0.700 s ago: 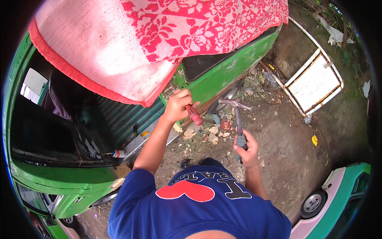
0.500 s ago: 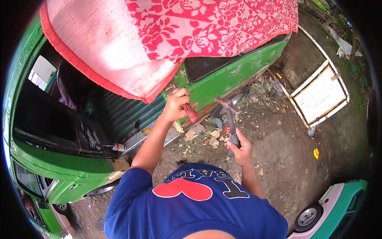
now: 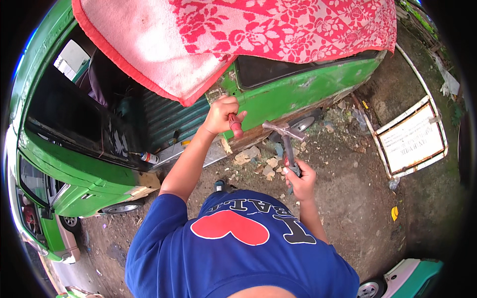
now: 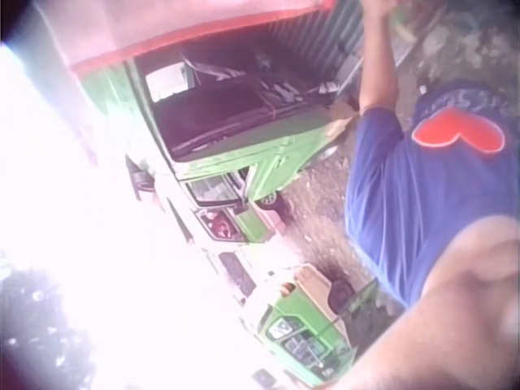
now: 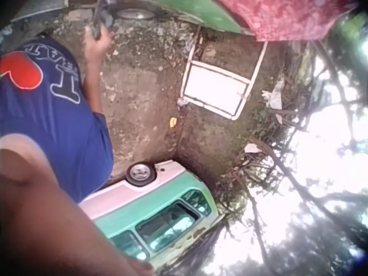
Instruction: The person uses a hammer and a chisel to chip away at the lower edge of a green vehicle's body panel. They repeatedly strike the chisel to remove material from the metal surface.
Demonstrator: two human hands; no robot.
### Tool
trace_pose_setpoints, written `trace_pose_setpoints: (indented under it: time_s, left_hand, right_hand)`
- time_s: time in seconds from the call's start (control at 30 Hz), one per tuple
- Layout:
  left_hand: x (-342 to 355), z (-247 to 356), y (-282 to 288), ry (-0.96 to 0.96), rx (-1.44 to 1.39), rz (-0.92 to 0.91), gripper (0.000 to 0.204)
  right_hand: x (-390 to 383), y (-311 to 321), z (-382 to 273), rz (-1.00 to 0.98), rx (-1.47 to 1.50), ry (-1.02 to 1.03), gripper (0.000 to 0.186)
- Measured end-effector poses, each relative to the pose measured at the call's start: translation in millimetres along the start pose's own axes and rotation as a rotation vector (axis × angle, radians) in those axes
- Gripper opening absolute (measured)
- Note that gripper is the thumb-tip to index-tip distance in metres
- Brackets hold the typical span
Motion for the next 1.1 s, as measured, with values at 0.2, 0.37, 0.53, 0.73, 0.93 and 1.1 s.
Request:
trace_pose_setpoints:
  time_s: [0.2,0.37,0.53,0.73,0.93,1.1]
  left_hand:
    - [6.2,-2.9,5.6,-0.056,0.013,0.061,0.037]
    - [9.3,-4.8,8.2,-0.081,-0.008,0.066,0.039]
    - [8.1,-14.0,9.8,-0.077,0.016,0.000,0.041]
    - [10.0,-16.0,10.1,-0.086,0.041,-0.037,0.042]
    - [13.9,-17.8,7.9,-0.079,0.059,-0.032,0.037]
    - [22.1,-20.0,5.7,-0.040,0.086,0.024,0.034]
  right_hand:
    - [0.1,-4.0,-6.2,0.024,-0.004,0.007,0.024]
    - [0.6,-4.1,-8.6,0.021,-0.082,0.001,0.025]
    - [3.5,-10.6,-4.4,0.017,-0.061,0.000,0.025]
    - [6.0,-14.7,0.6,0.024,-0.037,0.012,0.023]
    - [8.1,-19.8,-0.7,0.028,-0.090,0.019,0.023]
    - [6.5,-28.2,-17.0,0.017,-0.481,0.353,0.025]
Point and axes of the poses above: each hand's wrist, its own x-axis towards the middle knuckle, its own y-axis out of the back of the hand, z = x × y, the point moved 4 cm from there along x, towards the middle knuckle, and after that the axes turned 15 degrees about -z, right-handed, at the moved point
